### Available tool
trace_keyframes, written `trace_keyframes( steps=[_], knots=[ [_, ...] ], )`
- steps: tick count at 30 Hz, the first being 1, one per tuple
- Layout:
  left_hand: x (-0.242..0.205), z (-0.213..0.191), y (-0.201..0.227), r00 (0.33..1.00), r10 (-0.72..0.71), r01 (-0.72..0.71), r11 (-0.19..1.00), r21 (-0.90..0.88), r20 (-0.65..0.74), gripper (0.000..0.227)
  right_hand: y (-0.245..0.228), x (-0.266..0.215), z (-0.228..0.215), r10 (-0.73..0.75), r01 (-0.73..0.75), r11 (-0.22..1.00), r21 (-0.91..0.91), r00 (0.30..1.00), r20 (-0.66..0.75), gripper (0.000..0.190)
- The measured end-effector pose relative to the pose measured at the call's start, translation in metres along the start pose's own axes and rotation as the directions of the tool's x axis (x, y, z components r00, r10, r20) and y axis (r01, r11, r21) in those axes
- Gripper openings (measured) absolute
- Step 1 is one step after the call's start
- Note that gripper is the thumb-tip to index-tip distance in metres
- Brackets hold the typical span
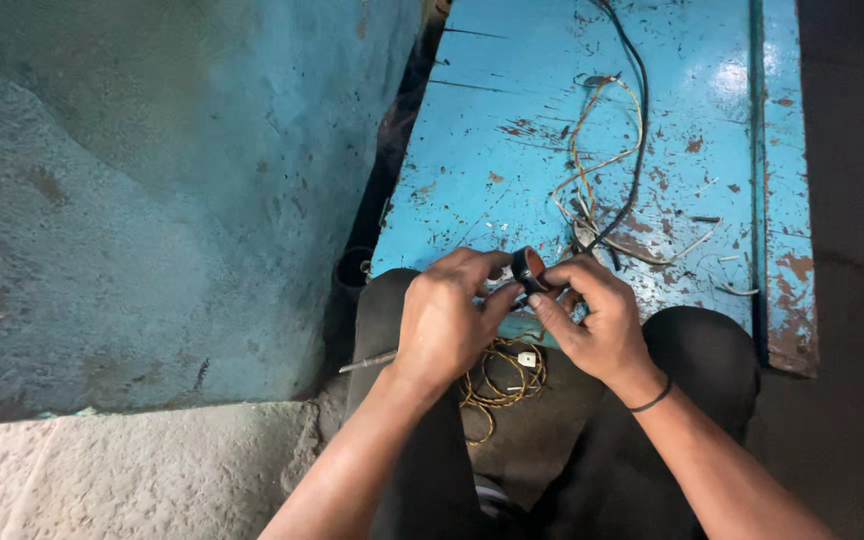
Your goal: The person strips and joins electrical wires by hand and using pliers on a blue workbench, then wraps the connections with black electrical tape.
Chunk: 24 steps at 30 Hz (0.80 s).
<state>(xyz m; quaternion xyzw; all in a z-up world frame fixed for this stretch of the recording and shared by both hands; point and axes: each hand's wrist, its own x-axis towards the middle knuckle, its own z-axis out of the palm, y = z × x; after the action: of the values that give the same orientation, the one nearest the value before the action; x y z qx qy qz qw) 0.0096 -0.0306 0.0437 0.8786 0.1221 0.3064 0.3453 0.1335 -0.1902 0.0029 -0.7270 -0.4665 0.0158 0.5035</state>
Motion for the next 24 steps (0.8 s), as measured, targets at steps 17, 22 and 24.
trace_keyframes(
  steps=[17,22,24],
  knots=[
    [0.0,0.012,-0.007,0.998,0.014,-0.023,0.991,0.134,0.066,0.014,-0.007,0.002,0.001,-0.096,0.093,0.98,-0.178,0.995,-0.009,0.018],
    [0.003,0.014,-0.012,0.97,-0.187,0.193,0.981,-0.026,0.155,0.021,-0.011,0.003,0.001,-0.137,0.13,0.962,-0.24,0.99,-0.014,0.027],
    [0.002,0.017,-0.015,0.947,-0.276,0.302,0.94,-0.161,0.166,0.017,-0.012,0.004,0.003,-0.162,0.153,0.946,-0.284,0.987,-0.009,0.027]
  ],
)
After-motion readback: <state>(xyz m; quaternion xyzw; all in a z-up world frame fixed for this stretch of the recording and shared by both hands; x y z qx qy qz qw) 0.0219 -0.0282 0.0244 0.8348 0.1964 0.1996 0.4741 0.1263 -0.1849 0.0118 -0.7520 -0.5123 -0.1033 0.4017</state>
